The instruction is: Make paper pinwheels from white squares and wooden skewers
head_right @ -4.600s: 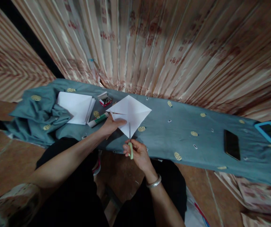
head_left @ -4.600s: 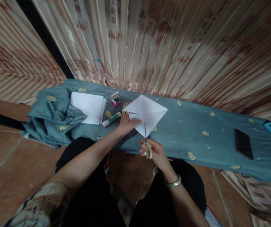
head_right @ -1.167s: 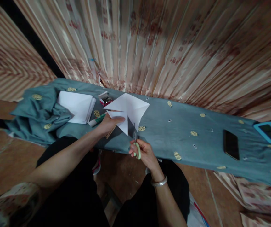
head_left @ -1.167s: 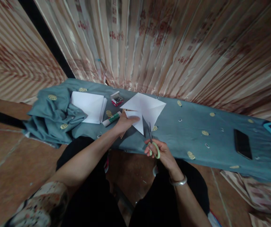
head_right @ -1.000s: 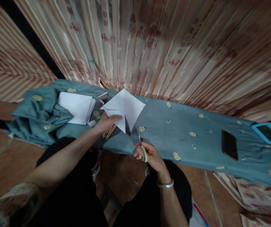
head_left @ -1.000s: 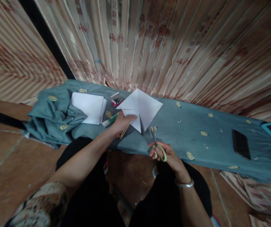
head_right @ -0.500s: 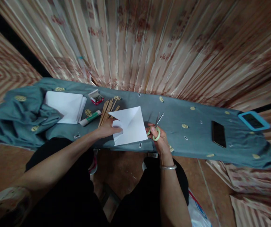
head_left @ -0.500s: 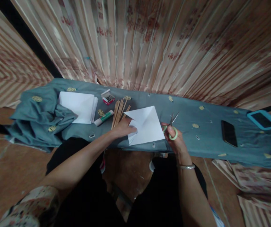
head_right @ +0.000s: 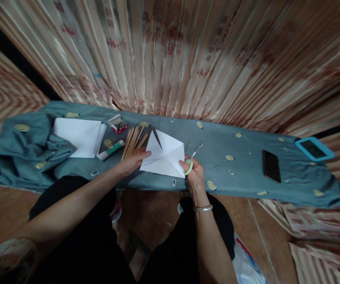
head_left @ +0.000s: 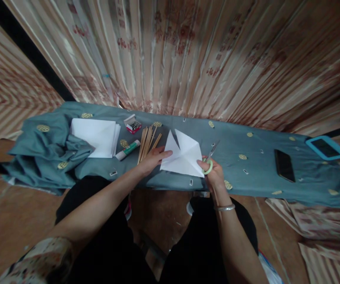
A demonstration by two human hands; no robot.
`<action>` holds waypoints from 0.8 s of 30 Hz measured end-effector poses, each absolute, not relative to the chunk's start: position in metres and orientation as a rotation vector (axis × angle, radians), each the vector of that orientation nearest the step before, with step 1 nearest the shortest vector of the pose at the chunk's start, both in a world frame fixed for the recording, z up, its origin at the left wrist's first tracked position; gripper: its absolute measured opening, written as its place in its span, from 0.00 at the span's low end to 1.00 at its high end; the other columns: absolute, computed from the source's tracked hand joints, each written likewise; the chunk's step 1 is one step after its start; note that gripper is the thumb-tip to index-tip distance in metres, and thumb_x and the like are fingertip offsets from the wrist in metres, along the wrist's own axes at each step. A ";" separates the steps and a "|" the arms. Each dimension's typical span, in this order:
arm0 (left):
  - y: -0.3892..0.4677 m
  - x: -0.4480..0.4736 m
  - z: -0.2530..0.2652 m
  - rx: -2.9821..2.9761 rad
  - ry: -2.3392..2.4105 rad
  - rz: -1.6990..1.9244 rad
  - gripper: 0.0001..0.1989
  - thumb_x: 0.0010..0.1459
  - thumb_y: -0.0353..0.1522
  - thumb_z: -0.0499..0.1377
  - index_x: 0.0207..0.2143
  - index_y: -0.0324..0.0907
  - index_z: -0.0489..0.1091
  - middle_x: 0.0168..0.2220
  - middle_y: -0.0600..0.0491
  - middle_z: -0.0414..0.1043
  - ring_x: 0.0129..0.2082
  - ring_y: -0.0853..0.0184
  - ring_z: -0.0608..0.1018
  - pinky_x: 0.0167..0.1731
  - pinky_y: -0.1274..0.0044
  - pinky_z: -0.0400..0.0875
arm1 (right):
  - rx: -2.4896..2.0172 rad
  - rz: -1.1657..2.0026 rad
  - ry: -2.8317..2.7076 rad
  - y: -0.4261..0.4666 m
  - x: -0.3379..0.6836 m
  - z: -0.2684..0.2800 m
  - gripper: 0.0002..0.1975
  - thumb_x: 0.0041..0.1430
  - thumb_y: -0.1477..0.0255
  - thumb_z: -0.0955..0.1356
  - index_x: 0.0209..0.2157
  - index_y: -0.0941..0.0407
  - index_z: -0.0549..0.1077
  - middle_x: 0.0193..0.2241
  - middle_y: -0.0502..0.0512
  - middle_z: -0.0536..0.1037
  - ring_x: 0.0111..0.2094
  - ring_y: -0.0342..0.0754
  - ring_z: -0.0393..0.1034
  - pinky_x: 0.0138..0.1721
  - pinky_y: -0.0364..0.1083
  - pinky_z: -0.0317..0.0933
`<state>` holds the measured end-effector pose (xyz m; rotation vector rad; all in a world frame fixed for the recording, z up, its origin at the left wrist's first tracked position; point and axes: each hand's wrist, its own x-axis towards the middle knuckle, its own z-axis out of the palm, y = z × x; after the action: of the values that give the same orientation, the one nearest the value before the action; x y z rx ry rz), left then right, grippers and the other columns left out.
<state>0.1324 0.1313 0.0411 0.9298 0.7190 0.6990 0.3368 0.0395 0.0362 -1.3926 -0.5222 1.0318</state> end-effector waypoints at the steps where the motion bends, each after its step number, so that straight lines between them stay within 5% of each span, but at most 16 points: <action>1: 0.129 0.133 0.042 0.875 0.698 0.728 0.24 0.40 0.40 0.69 0.38 0.37 0.74 0.36 0.46 0.78 0.38 0.60 0.78 0.43 0.70 0.71 | -1.366 0.989 -0.476 0.041 0.335 0.034 0.20 0.31 0.67 0.79 0.30 0.54 0.75 0.23 0.44 0.78 0.22 0.42 0.68 0.28 0.43 0.63; 4: 0.121 0.136 0.042 0.732 0.646 0.740 0.22 0.43 0.38 0.68 0.41 0.39 0.73 0.38 0.48 0.77 0.39 0.62 0.78 0.45 0.68 0.71 | -1.294 0.898 -0.381 0.046 0.331 0.028 0.20 0.31 0.69 0.79 0.29 0.54 0.73 0.25 0.44 0.79 0.24 0.42 0.70 0.32 0.44 0.65; 10: 0.106 0.142 0.034 0.467 0.614 0.627 0.09 0.47 0.32 0.68 0.31 0.38 0.72 0.33 0.50 0.76 0.39 0.63 0.79 0.49 0.68 0.71 | -1.239 0.845 -0.389 0.053 0.322 0.022 0.18 0.34 0.70 0.78 0.30 0.56 0.72 0.27 0.44 0.79 0.27 0.42 0.71 0.34 0.44 0.66; 15: 0.102 0.148 0.034 0.410 0.678 0.620 0.08 0.50 0.30 0.67 0.32 0.37 0.73 0.33 0.50 0.77 0.34 0.66 0.79 0.44 0.72 0.73 | -1.218 0.891 -0.387 0.055 0.311 0.022 0.19 0.34 0.69 0.78 0.30 0.56 0.71 0.26 0.44 0.79 0.26 0.42 0.71 0.34 0.44 0.66; 24: 0.104 0.152 0.035 0.563 0.799 0.872 0.23 0.36 0.27 0.70 0.40 0.38 0.74 0.41 0.47 0.78 0.40 0.59 0.78 0.42 0.67 0.74 | -1.308 1.031 -0.582 0.049 0.292 0.026 0.20 0.38 0.60 0.78 0.31 0.55 0.73 0.20 0.44 0.74 0.21 0.41 0.65 0.26 0.42 0.61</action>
<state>0.1523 0.1044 0.0347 0.5629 0.7994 0.8724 0.2919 0.0485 0.0260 -1.3083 -0.5821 1.0306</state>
